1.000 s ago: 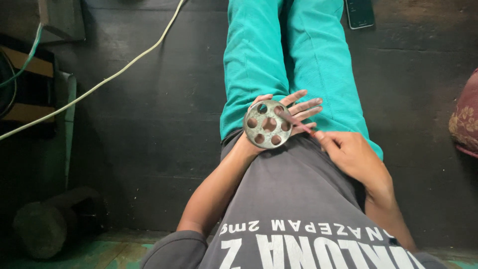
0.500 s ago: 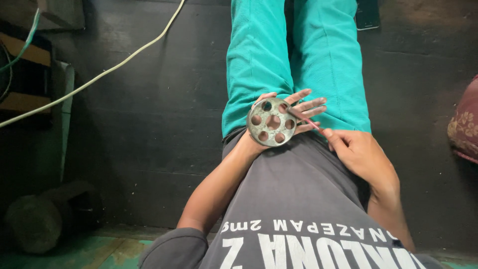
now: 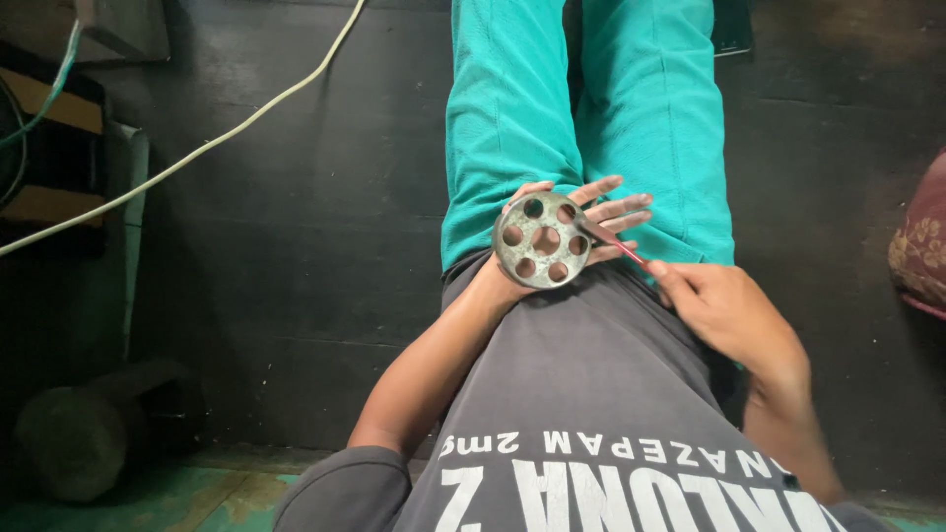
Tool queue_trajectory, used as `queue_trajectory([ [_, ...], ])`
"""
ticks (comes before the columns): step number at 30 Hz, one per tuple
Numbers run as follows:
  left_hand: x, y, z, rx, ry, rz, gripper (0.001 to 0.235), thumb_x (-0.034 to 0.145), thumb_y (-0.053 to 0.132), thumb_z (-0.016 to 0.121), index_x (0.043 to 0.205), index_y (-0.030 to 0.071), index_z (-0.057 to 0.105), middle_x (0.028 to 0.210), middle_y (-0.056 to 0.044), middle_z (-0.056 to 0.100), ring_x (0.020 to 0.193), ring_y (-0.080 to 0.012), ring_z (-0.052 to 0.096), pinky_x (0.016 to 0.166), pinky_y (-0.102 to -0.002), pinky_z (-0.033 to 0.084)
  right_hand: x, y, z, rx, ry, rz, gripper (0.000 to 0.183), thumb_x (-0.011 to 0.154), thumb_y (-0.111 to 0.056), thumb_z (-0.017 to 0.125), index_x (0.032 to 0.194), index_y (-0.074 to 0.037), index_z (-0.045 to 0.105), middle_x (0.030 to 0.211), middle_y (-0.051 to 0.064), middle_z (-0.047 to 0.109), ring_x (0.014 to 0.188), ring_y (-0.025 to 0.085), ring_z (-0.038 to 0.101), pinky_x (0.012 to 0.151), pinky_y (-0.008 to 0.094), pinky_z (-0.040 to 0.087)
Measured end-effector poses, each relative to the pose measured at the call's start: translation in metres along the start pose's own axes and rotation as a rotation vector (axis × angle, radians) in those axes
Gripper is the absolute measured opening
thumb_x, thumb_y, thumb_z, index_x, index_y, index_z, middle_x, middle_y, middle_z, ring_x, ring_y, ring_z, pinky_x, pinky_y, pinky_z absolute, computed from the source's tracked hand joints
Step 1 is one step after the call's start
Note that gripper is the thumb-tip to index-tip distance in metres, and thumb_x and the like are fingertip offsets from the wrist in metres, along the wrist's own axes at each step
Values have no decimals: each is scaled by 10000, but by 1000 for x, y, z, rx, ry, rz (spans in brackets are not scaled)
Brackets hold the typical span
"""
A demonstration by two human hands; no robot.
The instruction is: Cleaning a circular metal engine component with a small brush while sitting on the floor
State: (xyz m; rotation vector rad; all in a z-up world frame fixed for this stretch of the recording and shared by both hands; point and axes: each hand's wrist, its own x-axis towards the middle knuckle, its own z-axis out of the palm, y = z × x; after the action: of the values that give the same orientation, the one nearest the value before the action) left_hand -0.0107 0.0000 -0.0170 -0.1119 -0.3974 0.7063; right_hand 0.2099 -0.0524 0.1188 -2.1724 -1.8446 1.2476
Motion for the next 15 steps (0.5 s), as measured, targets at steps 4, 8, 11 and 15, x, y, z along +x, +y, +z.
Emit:
queue_trajectory([
  [4, 9, -2, 17, -6, 29, 28, 704, 1009, 402, 483, 1605, 45, 369, 1699, -268, 220, 1600, -390, 201, 1313, -568, 198, 5, -18, 15, -42, 29, -75, 419, 1044, -329, 532, 820, -3, 673, 654, 88, 646, 574, 247, 479, 592, 390, 430],
  [8, 19, 7, 1, 133, 170, -4, 750, 939, 464, 406, 1588, 93, 344, 1715, -244, 210, 1589, -385, 219, 1307, -576, 174, 7, -7, 12, -66, 14, -75, 373, 1036, -296, 571, 901, 5, 746, 661, 110, 691, 536, 248, 496, 550, 385, 433],
  [11, 23, 16, -24, 117, -144, -88, 672, 1057, 481, 444, 1611, 102, 433, 1710, -233, 274, 1609, -364, 272, 1338, -587, 247, -4, -29, 4, -36, -46, -78, 358, 1031, -236, 584, 834, 14, 748, 630, 86, 663, 533, 202, 468, 526, 351, 406],
  [15, 27, 11, -16, 30, -105, -115, 649, 1082, 470, 481, 1606, 88, 452, 1721, -241, 280, 1618, -381, 279, 1312, -586, 330, -13, -87, 13, 7, -250, -503, 178, 886, -171, 671, 969, -69, 791, 578, 15, 662, 475, 128, 478, 450, 300, 391],
])
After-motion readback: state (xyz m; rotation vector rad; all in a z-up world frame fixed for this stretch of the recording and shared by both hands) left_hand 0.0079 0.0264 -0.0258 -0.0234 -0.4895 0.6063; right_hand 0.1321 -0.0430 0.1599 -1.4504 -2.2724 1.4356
